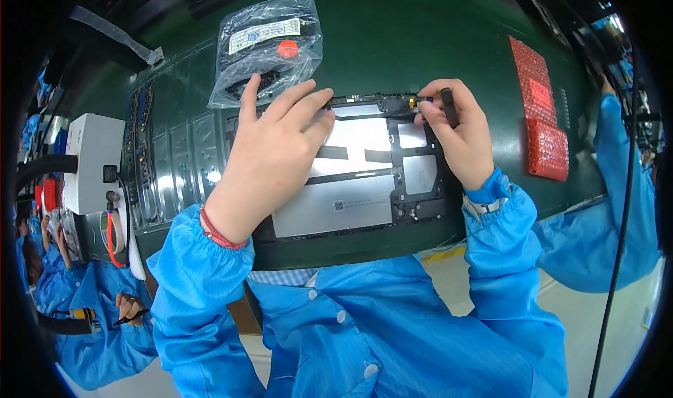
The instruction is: The person assembles a tablet by installing internal components and connecting ribbon cables. This is done with tweezers and a stylus-like tool.
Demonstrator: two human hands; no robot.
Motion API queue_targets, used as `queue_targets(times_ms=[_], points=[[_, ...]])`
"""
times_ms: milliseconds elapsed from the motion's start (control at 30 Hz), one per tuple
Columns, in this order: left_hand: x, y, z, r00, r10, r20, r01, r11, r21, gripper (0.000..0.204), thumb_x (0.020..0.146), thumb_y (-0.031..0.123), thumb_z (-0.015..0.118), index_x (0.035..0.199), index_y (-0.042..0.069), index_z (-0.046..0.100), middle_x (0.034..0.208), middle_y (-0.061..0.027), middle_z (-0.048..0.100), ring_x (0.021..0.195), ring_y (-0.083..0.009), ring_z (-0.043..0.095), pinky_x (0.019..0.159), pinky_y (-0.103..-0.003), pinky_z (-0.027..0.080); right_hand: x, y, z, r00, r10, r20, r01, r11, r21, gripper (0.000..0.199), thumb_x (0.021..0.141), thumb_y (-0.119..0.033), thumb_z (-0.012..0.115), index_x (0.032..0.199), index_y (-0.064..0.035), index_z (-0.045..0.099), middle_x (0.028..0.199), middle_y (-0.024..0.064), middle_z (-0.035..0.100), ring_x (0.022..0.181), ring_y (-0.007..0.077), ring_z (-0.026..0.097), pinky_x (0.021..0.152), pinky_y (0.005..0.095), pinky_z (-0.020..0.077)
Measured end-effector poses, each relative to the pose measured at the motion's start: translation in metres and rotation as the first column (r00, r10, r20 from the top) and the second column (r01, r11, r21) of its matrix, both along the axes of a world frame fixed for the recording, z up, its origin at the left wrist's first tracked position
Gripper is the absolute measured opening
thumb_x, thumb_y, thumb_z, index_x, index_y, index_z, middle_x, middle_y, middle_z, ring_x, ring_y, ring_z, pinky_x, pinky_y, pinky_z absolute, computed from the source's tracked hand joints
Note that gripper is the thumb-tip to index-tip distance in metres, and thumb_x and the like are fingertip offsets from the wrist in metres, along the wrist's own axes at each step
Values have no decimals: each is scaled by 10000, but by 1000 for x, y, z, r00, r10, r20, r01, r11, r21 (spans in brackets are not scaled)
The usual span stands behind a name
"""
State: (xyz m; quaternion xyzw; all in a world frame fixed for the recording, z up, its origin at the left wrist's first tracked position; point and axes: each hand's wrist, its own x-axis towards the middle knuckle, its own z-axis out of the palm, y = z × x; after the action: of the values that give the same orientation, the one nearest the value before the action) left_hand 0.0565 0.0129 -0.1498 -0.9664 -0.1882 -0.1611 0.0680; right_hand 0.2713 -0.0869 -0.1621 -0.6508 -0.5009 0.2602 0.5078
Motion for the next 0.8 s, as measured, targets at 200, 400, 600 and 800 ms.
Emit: queue_targets(times_ms=[200,400,600,800], points=[[5,-3,1,1000,14,22,-14,1000,7,234,710,-3,570,900,89,670,1122,-17,581,1150,-195,472,1030,-565,182,-6,1,0,980,29,-198,-17,998,63,153,830,-25,573,980,-14,544,799,43,594,725,100,586,664,217,451],[7,4,8,998,-55,11,55,998,29,164,709,54,546,809,35,674,1079,-28,598,1126,-203,484,990,-597,228,-9,2,-1,959,12,-284,15,996,93,175,832,-47,597,999,-16,555,808,46,602,730,99,588,664,214,455],[10,5,10,999,-10,-52,11,1000,18,155,697,30,614,808,96,699,1146,-12,579,1183,-192,444,1032,-576,167,-11,4,-3,941,10,-338,32,993,116,202,834,-73,610,1016,-8,553,821,47,609,734,97,588,672,212,457],[12,8,11,998,-8,-61,7,1000,-19,154,693,36,631,801,112,710,1161,-13,574,1188,-203,438,1036,-571,167,-5,5,-2,871,32,-489,51,987,155,232,836,-80,609,1037,10,538,799,45,611,749,98,587,692,209,455]])
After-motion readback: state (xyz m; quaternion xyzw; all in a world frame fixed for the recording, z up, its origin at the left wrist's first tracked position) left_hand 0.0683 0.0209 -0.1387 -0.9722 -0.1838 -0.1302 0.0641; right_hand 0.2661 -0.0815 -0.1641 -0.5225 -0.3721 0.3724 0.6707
